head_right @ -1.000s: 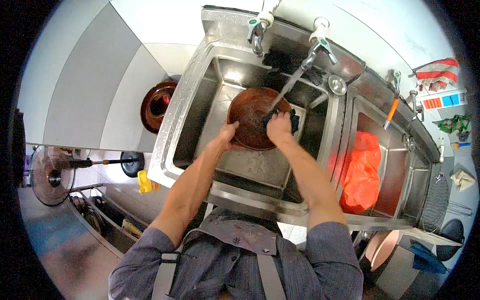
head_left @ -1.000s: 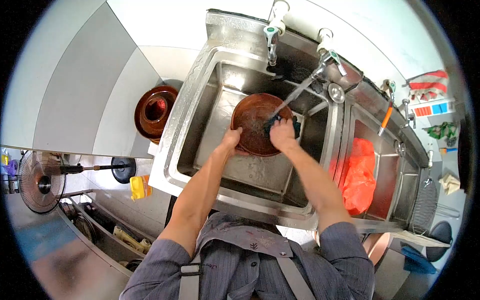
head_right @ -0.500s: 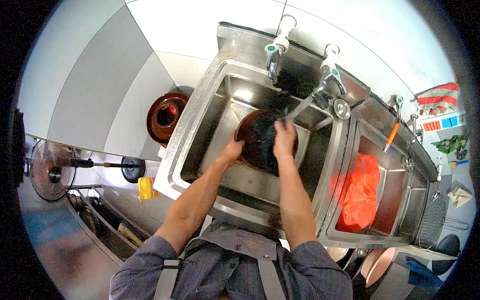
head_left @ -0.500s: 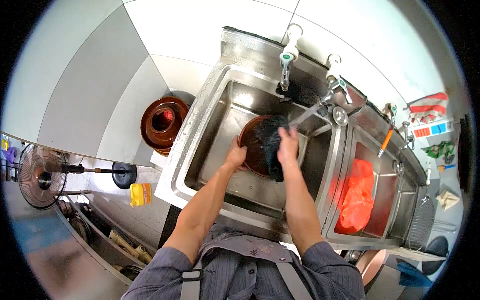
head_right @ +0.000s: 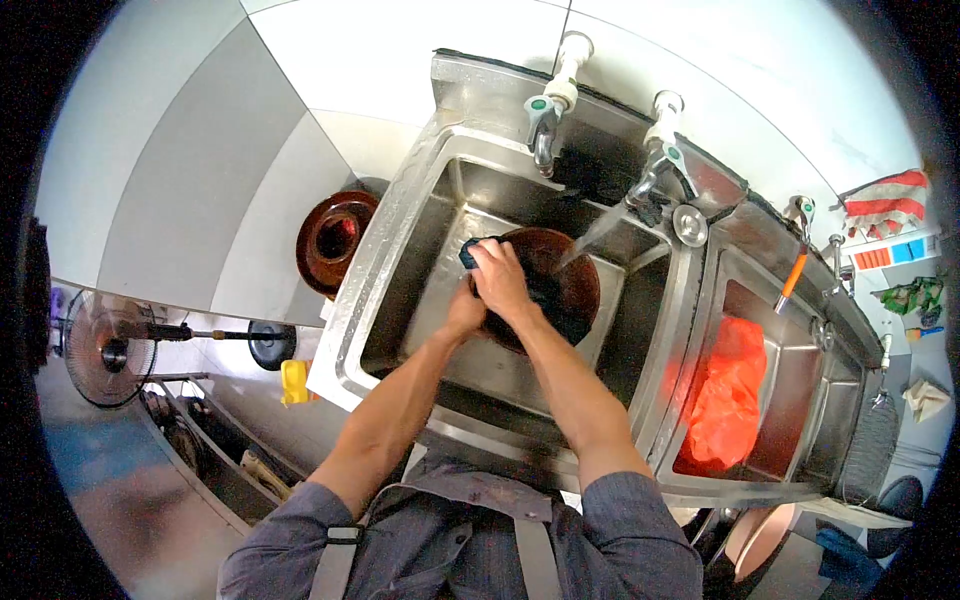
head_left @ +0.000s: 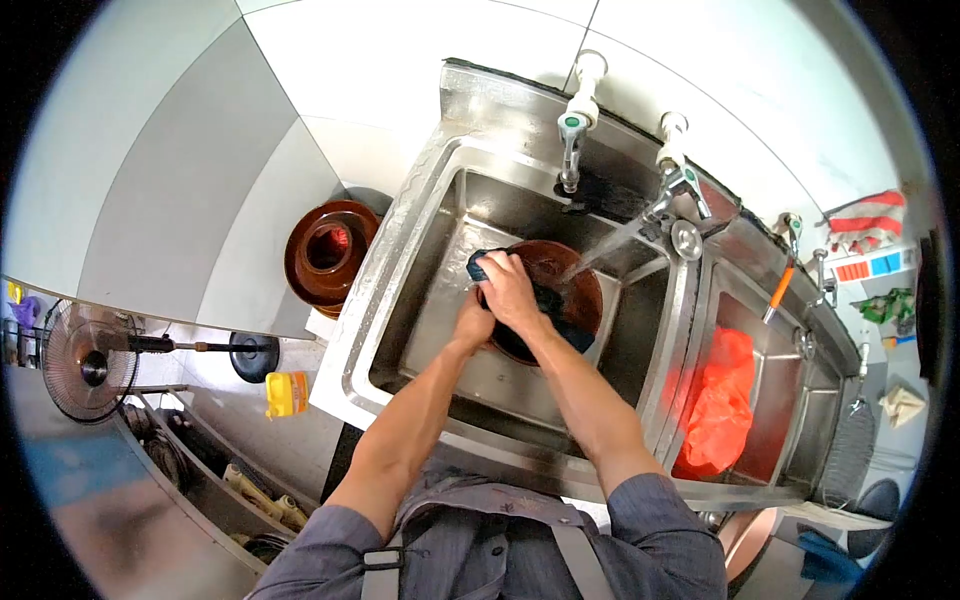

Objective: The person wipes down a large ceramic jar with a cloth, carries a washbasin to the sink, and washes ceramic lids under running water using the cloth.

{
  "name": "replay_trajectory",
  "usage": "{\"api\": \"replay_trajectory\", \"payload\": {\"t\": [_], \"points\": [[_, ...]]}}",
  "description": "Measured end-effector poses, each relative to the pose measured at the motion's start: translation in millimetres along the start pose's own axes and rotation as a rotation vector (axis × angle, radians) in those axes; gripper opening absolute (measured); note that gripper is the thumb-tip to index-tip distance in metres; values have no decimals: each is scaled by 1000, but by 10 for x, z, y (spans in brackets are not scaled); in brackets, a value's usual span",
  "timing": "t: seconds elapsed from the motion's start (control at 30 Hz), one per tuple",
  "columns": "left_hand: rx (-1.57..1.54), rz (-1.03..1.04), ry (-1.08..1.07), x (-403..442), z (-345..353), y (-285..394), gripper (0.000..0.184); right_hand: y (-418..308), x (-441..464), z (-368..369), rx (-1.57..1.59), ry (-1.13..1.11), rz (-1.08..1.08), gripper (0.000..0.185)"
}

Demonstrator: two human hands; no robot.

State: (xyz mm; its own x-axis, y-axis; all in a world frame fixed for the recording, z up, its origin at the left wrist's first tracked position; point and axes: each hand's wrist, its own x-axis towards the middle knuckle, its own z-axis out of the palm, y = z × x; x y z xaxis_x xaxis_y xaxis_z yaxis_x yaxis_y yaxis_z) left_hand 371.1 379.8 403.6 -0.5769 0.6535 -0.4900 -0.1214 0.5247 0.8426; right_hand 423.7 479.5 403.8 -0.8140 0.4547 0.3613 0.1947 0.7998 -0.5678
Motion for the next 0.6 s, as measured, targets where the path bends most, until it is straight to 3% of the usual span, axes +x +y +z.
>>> {"api": "replay_trajectory", "payload": {"t": [0.07,0.13,0.2,0.27,0.33,0.4,0.43,0.5,0.6], "points": [[-119,-14,28,-51,5,7,64,151,80,-200,-160,-52,-71,34],[-39,26,8,83,13,-178,66,346,225,-367,-441,-100,58,30],[163,11,-1,157,-25,-210,68,596,185,-627,-537,-42,117,27],[124,0,-9,171,1,-247,70,829,-4,-897,-653,33,115,20],[87,-52,-28,55,-49,-65,68,819,-243,-1021,-212,54,591,16],[73,-63,-39,112,-50,-135,68,702,-615,-1033,-690,224,83,18],[71,-71,-44,114,-58,-143,67,678,-625,-987,-687,221,74,18],[64,-39,-42,101,-77,-114,68,608,-697,-790,-672,-88,296,27],[77,42,-35,128,-20,-157,69,628,-481,-365,-357,25,607,40]]}}
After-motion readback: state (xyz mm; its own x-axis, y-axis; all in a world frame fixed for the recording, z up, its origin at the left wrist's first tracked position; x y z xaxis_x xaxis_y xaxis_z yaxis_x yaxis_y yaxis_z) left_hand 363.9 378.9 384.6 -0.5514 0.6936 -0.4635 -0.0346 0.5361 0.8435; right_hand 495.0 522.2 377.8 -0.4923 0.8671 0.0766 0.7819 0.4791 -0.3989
